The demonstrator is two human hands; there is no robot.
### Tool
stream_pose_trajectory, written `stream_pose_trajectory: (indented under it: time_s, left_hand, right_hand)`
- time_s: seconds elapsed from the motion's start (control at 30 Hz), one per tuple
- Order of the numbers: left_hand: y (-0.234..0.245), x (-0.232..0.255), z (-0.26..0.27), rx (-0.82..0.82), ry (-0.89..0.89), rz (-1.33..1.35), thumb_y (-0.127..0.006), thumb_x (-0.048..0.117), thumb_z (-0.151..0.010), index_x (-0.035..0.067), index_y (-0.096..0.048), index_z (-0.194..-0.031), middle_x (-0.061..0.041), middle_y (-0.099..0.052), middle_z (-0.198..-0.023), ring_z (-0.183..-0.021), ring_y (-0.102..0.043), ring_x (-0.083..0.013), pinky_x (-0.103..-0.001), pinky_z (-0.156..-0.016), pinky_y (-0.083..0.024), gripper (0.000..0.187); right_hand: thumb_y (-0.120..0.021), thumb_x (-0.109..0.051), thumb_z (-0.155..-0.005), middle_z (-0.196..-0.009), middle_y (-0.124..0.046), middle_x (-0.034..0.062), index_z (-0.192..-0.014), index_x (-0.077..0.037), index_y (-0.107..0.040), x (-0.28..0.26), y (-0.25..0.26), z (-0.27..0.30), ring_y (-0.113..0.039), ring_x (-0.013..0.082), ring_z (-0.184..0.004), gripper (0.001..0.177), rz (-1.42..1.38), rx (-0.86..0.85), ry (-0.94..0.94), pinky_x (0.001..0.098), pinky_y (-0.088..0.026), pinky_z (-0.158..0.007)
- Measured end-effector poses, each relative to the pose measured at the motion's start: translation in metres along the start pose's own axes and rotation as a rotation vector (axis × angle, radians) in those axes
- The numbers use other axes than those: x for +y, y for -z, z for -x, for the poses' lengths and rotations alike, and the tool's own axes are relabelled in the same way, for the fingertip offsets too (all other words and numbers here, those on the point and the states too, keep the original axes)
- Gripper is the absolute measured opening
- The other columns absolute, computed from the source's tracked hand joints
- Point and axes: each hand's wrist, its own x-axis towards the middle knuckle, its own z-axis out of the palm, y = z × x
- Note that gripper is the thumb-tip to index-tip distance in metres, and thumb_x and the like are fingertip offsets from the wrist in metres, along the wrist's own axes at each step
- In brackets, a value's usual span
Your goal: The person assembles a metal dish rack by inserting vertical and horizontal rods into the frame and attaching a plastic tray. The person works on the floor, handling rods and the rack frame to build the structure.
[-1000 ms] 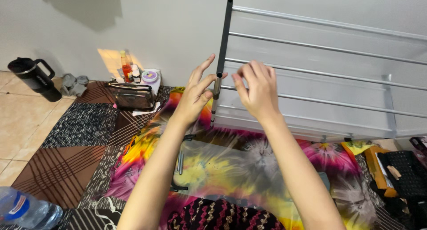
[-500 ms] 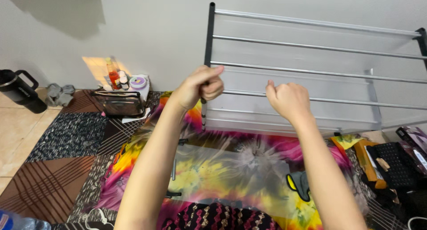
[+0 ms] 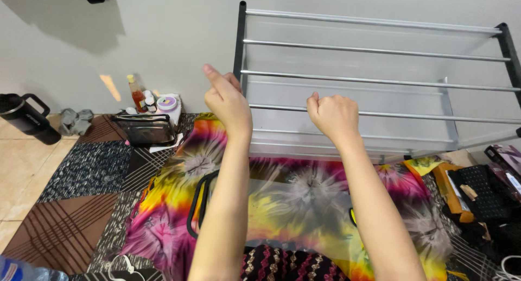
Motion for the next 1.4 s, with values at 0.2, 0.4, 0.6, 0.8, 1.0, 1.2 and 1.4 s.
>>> stream_pose_trajectory:
  time_s: [0.2, 0.4, 0.6, 0.8, 1.0, 1.2, 1.4]
  left_hand:
    - [0.036, 0.015, -0.055, -1.319, 0.084, 0.305, -0.036, 0.054, -0.118, 0.002, -0.057, -0.068, -0.007, -0.058, -0.068, -0.069, -0.061, -0.0208, -0.046, -0.074, -0.046, 0.075]
    - [0.037, -0.002, -0.043, -1.064, 0.35, 0.26, -0.035, 0.041, -0.109, 0.015, -0.021, -0.054, 0.004, -0.02, -0.048, -0.043, -0.02, -0.0103, -0.031, -0.043, -0.017, 0.062]
    - [0.023, -0.026, -0.02, -0.509, 0.247, 0.332, -0.033, 0.031, -0.104, 0.014, -0.024, -0.054, 0.001, -0.028, -0.047, -0.041, -0.023, -0.0107, -0.031, -0.04, -0.017, 0.054]
    - [0.038, -0.004, -0.023, -0.611, 0.211, 0.305, -0.026, 0.044, -0.109, 0.01, -0.049, -0.064, 0.0, -0.046, -0.056, -0.052, -0.044, -0.0117, -0.027, -0.052, -0.033, 0.06]
    - [0.079, 0.03, -0.045, -1.152, 0.281, 0.332, -0.046, 0.042, -0.104, 0.001, -0.062, -0.127, -0.009, -0.069, -0.11, -0.112, -0.06, -0.0203, -0.034, -0.108, -0.042, 0.05]
    - [0.077, 0.009, -0.038, -1.032, 0.069, 0.17, -0.049, 0.035, -0.112, -0.001, -0.065, -0.113, -0.007, -0.069, -0.099, -0.099, -0.066, -0.0162, -0.032, -0.098, -0.051, 0.04]
    - [0.07, -0.006, -0.02, -0.81, -0.004, 0.168, -0.05, 0.031, -0.114, -0.001, -0.063, -0.11, -0.006, -0.067, -0.091, -0.091, -0.067, -0.0151, -0.029, -0.089, -0.052, 0.035]
  right_hand:
    - [-0.053, -0.037, -0.098, -0.057, -0.061, 0.0246, -0.059, -0.004, -0.072, 0.015, 0.006, -0.004, -0.063, 0.0462, -0.055, 0.054, -0.013, -0.101, 0.057, 0.0552, -0.052, -0.058]
    - [-0.052, -0.038, -0.1, -0.057, -0.061, 0.0238, -0.058, -0.003, -0.07, 0.006, 0.003, -0.003, -0.063, 0.0447, -0.056, 0.057, 0.02, -0.052, 0.016, 0.0541, -0.053, -0.059]
    - [-0.051, -0.037, -0.098, -0.054, -0.06, 0.023, -0.058, -0.006, -0.072, 0.002, 0.003, 0.001, -0.062, 0.0445, -0.053, 0.055, 0.001, -0.056, 0.01, 0.0541, -0.052, -0.056]
    - [-0.051, -0.037, -0.099, -0.055, -0.06, 0.0229, -0.058, -0.005, -0.071, 0.005, 0.002, -0.004, -0.062, 0.0445, -0.056, 0.055, -0.021, -0.062, -0.002, 0.0546, -0.051, -0.059]
    - [-0.051, -0.037, -0.099, -0.054, -0.06, 0.0228, -0.058, -0.004, -0.071, 0.005, 0.002, -0.009, -0.061, 0.0443, -0.055, 0.056, -0.018, -0.062, -0.012, 0.0537, -0.051, -0.058]
    - [-0.052, -0.038, -0.098, -0.054, -0.06, 0.0224, -0.057, -0.003, -0.069, 0.002, 0.002, -0.009, -0.061, 0.0436, -0.053, 0.056, -0.005, -0.036, -0.01, 0.0534, -0.05, -0.057]
    - [-0.053, -0.037, -0.098, -0.053, -0.059, 0.0227, -0.057, -0.004, -0.07, 0.001, 0.002, -0.01, -0.061, 0.0441, -0.052, 0.055, -0.005, -0.043, -0.018, 0.0535, -0.05, -0.056]
